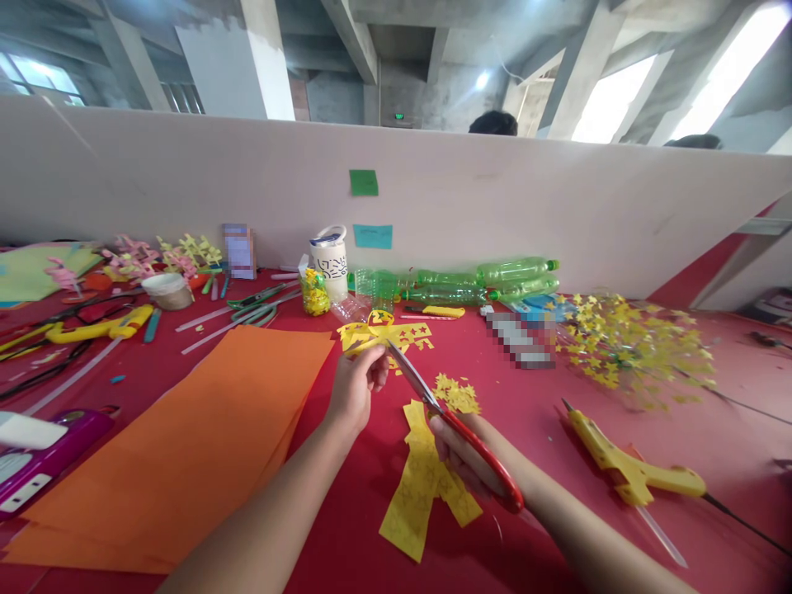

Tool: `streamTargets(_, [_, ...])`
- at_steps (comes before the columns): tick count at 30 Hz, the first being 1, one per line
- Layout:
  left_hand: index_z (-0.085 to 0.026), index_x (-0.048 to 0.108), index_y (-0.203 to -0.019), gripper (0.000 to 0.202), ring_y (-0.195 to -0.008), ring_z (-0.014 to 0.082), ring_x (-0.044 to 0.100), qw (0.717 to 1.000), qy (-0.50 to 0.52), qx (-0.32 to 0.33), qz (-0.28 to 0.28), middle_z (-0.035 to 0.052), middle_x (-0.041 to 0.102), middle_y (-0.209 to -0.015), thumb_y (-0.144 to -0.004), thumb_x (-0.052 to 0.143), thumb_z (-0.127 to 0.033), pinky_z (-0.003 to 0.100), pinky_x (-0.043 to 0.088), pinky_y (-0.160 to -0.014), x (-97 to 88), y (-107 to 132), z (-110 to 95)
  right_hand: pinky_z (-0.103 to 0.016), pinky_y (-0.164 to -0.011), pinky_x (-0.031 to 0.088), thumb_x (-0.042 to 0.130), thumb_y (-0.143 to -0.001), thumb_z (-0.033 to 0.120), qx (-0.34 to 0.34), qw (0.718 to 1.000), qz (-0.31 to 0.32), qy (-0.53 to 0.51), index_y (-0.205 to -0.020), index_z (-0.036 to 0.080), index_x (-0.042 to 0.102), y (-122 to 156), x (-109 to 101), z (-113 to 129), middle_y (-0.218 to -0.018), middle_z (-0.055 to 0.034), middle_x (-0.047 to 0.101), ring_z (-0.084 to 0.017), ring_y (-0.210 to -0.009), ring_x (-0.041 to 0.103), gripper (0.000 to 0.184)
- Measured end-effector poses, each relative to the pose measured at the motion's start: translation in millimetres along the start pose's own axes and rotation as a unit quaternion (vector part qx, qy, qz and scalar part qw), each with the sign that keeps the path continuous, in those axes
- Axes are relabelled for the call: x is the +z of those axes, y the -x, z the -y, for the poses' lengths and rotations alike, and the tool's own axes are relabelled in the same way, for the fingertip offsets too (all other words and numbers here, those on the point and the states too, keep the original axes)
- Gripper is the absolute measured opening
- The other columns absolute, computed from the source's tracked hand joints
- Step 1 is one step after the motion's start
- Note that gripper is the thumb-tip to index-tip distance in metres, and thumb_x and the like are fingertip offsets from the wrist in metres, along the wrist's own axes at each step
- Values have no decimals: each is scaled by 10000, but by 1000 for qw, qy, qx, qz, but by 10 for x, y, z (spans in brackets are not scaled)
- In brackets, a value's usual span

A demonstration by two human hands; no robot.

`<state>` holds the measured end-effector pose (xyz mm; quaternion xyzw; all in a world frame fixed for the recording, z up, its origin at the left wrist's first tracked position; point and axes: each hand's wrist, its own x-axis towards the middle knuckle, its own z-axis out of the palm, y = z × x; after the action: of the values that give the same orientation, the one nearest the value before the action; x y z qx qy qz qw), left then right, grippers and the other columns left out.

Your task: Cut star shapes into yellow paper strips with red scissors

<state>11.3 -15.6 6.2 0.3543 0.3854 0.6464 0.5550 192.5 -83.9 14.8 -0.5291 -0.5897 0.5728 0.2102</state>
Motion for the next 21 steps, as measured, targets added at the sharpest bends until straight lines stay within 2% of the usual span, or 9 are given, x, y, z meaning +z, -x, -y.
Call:
streamTargets(4, [-130,593,-622,186,-408,42,418,1000,4,0,8,-23,531,-521,-735,632,-273,177,258,-385,-7,-4,4,-161,-306,230,407,-855,681,-6,1000,-24,16,-637,190,429,20,32,17,-358,85,343,-49,-268,321,538])
streamTargets(21, [-140,576,-606,193,-407,40,420,1000,1,-6,0,-28,531,-523,-712,627,-293,180,260,-388,-2,-11,19,-160,-277,252,416,-836,695,8,1000,-25,16,-627,193,422,-14,22,-32,-398,78,366,-49,-263,335,544])
